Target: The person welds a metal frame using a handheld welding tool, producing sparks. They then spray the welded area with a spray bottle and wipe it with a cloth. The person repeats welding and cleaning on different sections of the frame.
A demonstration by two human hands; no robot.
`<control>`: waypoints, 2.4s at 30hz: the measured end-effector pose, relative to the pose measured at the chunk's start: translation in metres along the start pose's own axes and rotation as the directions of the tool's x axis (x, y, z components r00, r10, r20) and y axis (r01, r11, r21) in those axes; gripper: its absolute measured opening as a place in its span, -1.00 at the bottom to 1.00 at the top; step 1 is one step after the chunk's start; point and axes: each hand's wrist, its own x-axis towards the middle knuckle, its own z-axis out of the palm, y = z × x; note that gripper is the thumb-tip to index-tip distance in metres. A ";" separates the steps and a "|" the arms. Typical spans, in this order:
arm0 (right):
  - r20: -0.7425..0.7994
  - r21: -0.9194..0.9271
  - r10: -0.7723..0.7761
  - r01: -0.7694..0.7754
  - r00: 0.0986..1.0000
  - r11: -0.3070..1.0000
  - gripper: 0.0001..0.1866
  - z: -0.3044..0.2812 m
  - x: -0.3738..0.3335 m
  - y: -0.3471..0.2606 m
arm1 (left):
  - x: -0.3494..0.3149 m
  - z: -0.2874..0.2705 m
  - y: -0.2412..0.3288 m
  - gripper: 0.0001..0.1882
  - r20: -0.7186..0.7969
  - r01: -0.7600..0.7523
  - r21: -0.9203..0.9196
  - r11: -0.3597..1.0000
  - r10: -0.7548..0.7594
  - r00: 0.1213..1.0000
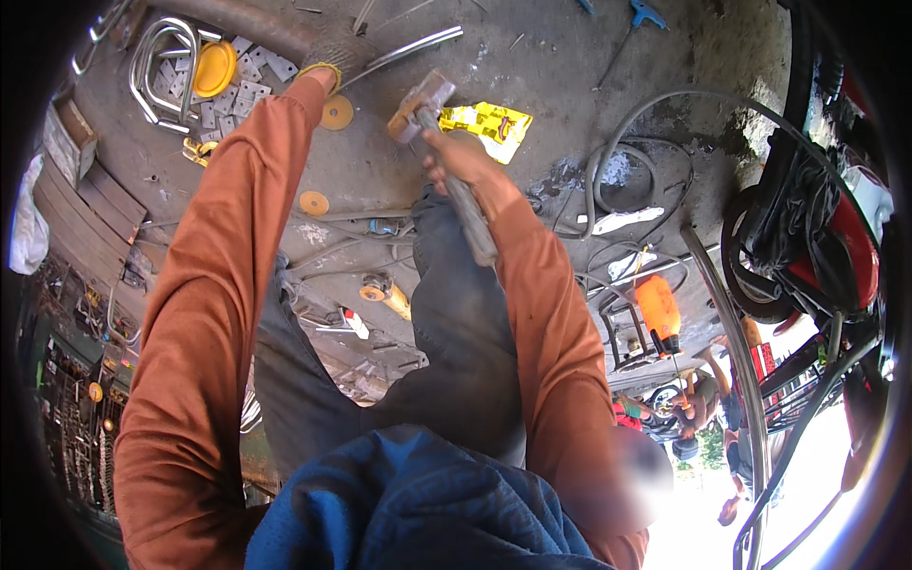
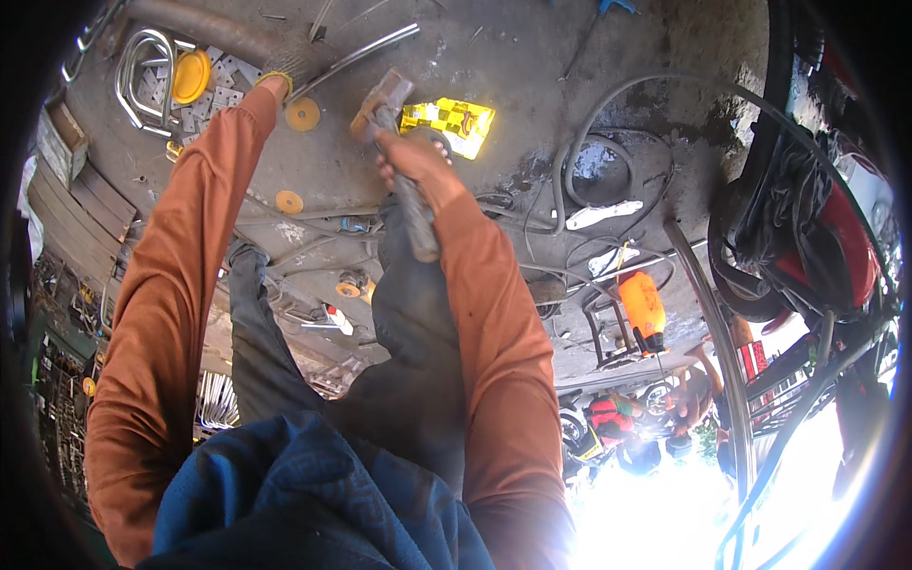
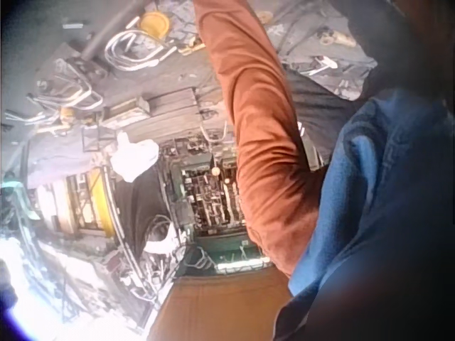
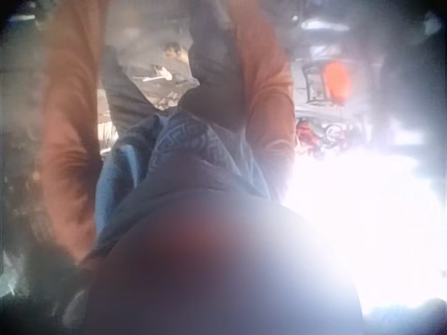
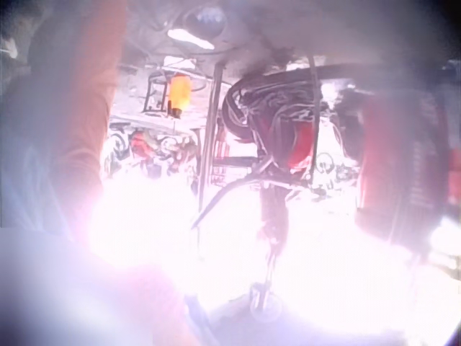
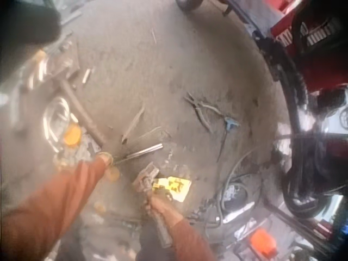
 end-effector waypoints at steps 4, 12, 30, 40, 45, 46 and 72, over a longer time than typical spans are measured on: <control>-0.146 -0.485 -0.350 0.242 0.925 0.840 -0.60 0.006 -0.011 -0.009 | -0.006 -0.005 -0.007 -0.51 -0.038 0.010 -0.122 0.992 -0.015 0.999; -0.070 -0.777 -0.949 0.580 0.307 0.245 -0.63 -0.029 -0.050 -0.066 | -0.012 -0.015 0.003 -0.68 -0.061 0.068 -0.267 0.961 -0.087 0.994; -0.239 -0.829 -0.950 0.468 0.201 0.307 -0.59 -0.043 0.044 -0.103 | -0.009 -0.018 0.003 -0.63 0.027 0.182 -0.338 0.923 -0.184 0.983; -0.167 -0.816 -0.945 0.498 0.283 0.293 -0.58 -0.008 0.012 -0.110 | 0.003 0.010 0.006 -0.56 -0.173 0.264 -0.302 0.916 -0.325 0.930; 0.127 -0.799 -0.991 0.597 0.046 -0.074 -0.77 -0.010 0.039 -0.085 | 0.024 0.027 0.001 -0.55 -0.275 0.234 -0.342 0.910 -0.335 0.901; 0.117 -0.922 -0.966 0.388 0.230 -0.019 -0.72 -0.012 0.053 -0.089 | 0.023 0.026 0.003 -0.55 -0.294 0.219 -0.331 0.918 -0.320 0.901; -0.053 -0.872 -0.960 0.456 0.276 0.179 -0.61 -0.003 0.011 -0.093 | -0.121 -0.039 -0.032 -0.58 0.049 0.208 -0.922 0.327 -0.434 0.900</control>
